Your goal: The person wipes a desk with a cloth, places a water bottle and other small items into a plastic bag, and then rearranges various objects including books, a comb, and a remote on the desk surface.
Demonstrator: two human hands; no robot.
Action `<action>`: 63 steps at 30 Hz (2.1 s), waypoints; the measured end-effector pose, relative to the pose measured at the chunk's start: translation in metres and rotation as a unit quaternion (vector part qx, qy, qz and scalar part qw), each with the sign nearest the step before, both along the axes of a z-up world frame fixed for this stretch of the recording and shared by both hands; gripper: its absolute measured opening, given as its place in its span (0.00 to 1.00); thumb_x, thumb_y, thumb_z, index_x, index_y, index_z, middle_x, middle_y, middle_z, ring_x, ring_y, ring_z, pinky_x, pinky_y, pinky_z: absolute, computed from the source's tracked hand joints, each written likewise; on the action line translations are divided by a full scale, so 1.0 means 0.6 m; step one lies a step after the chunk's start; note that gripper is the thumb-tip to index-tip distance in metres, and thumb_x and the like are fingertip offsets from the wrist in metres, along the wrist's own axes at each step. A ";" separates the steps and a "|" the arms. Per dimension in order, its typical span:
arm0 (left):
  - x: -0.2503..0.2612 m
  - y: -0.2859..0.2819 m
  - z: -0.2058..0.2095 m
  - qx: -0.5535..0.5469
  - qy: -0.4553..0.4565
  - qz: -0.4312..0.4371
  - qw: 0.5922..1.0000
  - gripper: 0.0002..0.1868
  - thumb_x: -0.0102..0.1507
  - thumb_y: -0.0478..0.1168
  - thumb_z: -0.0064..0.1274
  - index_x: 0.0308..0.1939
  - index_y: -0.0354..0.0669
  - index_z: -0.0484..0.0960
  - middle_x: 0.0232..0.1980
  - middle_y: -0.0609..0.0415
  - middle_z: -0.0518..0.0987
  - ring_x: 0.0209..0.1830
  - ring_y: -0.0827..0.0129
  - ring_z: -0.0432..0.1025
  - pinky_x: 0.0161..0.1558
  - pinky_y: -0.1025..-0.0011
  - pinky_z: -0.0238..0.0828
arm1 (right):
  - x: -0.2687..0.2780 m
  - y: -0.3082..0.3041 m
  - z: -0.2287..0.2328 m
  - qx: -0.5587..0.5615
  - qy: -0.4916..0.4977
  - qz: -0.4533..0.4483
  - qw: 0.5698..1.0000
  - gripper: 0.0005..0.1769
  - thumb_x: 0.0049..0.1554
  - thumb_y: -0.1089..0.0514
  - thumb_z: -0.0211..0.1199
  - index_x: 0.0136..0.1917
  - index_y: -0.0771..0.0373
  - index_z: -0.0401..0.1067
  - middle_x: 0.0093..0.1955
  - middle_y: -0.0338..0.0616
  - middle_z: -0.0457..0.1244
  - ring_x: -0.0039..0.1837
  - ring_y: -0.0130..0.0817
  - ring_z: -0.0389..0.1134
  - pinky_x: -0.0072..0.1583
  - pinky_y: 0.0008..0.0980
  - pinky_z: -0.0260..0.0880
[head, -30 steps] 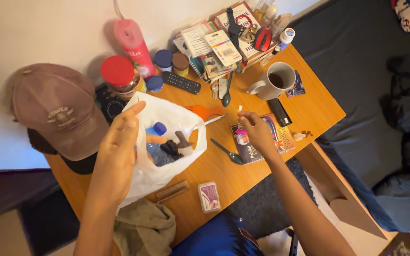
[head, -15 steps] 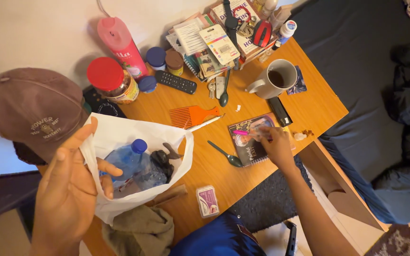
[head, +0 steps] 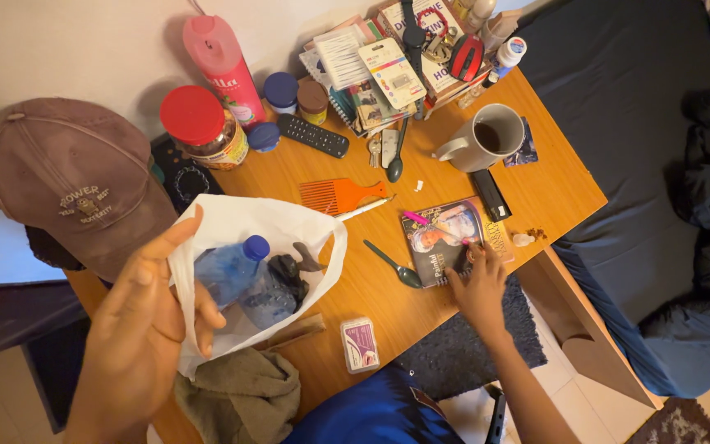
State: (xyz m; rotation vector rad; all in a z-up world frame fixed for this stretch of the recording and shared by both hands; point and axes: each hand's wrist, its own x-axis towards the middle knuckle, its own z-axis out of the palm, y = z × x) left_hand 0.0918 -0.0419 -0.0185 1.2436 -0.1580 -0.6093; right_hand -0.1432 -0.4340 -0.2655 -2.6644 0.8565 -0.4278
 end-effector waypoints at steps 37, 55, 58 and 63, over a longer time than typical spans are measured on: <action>-0.013 0.017 0.012 0.013 -0.024 -0.009 1.000 0.31 0.75 0.50 0.34 0.75 0.31 0.67 0.34 0.48 0.76 0.31 0.70 0.70 0.28 0.72 0.68 | -0.010 0.031 -0.032 0.071 -0.120 -0.064 0.988 0.24 0.66 0.58 0.57 0.72 0.71 0.65 0.74 0.62 0.60 0.76 0.58 0.58 0.76 0.47 0.55; -0.055 0.036 0.060 0.145 -0.005 -0.073 0.987 0.26 0.70 0.53 0.41 0.67 0.46 0.78 0.22 0.61 0.69 0.19 0.81 0.64 0.24 0.80 0.62 | 0.082 0.275 -0.013 0.162 -0.120 0.061 0.978 0.28 0.61 0.63 0.59 0.74 0.69 0.62 0.75 0.62 0.57 0.77 0.59 0.55 0.76 0.49 0.52; -0.061 0.048 0.066 0.171 -0.026 -0.071 0.982 0.27 0.71 0.54 0.41 0.67 0.46 0.79 0.21 0.61 0.68 0.18 0.82 0.63 0.22 0.80 0.62 | 0.094 0.278 -0.004 0.186 -0.125 0.080 0.971 0.24 0.62 0.63 0.59 0.71 0.67 0.65 0.73 0.59 0.60 0.75 0.57 0.58 0.75 0.47 0.56; -0.068 0.049 0.075 0.152 -0.053 -0.057 0.985 0.26 0.70 0.54 0.42 0.65 0.43 0.78 0.30 0.63 0.71 0.20 0.83 0.64 0.22 0.80 0.63 | 0.101 0.277 0.019 0.184 -0.132 0.147 0.963 0.24 0.61 0.60 0.60 0.70 0.66 0.67 0.71 0.57 0.61 0.73 0.57 0.58 0.74 0.49 0.55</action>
